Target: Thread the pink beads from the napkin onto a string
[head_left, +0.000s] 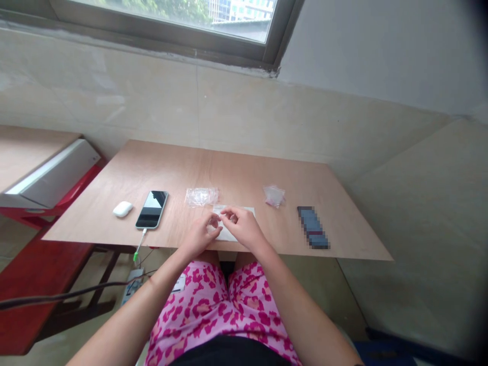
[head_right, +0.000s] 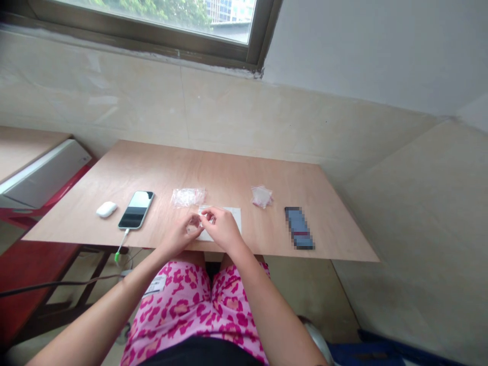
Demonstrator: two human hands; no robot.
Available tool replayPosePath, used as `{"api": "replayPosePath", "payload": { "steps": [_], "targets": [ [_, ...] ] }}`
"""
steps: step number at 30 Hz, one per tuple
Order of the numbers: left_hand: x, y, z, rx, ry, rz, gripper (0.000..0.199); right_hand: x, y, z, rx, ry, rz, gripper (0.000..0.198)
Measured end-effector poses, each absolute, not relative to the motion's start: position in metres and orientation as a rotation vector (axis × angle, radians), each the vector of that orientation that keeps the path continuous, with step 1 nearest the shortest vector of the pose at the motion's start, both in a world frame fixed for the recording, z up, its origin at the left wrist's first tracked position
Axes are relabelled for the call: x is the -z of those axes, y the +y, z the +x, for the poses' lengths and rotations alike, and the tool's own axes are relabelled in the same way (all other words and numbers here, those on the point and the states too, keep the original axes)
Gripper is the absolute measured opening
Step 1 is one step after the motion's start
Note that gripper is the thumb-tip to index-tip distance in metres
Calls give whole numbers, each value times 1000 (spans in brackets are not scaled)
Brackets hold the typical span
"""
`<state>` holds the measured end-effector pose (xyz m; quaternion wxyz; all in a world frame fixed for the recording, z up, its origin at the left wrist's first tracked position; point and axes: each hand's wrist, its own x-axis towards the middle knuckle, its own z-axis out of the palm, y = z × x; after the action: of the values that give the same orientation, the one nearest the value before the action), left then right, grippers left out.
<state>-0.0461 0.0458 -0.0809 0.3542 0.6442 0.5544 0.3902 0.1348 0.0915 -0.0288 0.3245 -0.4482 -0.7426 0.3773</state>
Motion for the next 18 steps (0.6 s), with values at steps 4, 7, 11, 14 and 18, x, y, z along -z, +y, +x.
{"api": "replayPosePath", "payload": {
  "steps": [4,7,11,14,18],
  "targets": [
    [77,46,-50,-1001,1472,1672,16,59,115,160,-884,-1847,-1439,20],
    [76,47,-52,-1006,1487,1688,15,84,133,180,-756,-1927,-1563,15],
    [78,47,-51,-987,1491,1683,16,103,142,185,-692,-2081,-1591,20],
    [80,47,-50,-996,1481,1675,16,105,143,179,-638,-2179,-1547,18],
    [80,48,-49,-989,1464,1688,17,102,146,177,-594,-2226,-1517,10]
  ]
}}
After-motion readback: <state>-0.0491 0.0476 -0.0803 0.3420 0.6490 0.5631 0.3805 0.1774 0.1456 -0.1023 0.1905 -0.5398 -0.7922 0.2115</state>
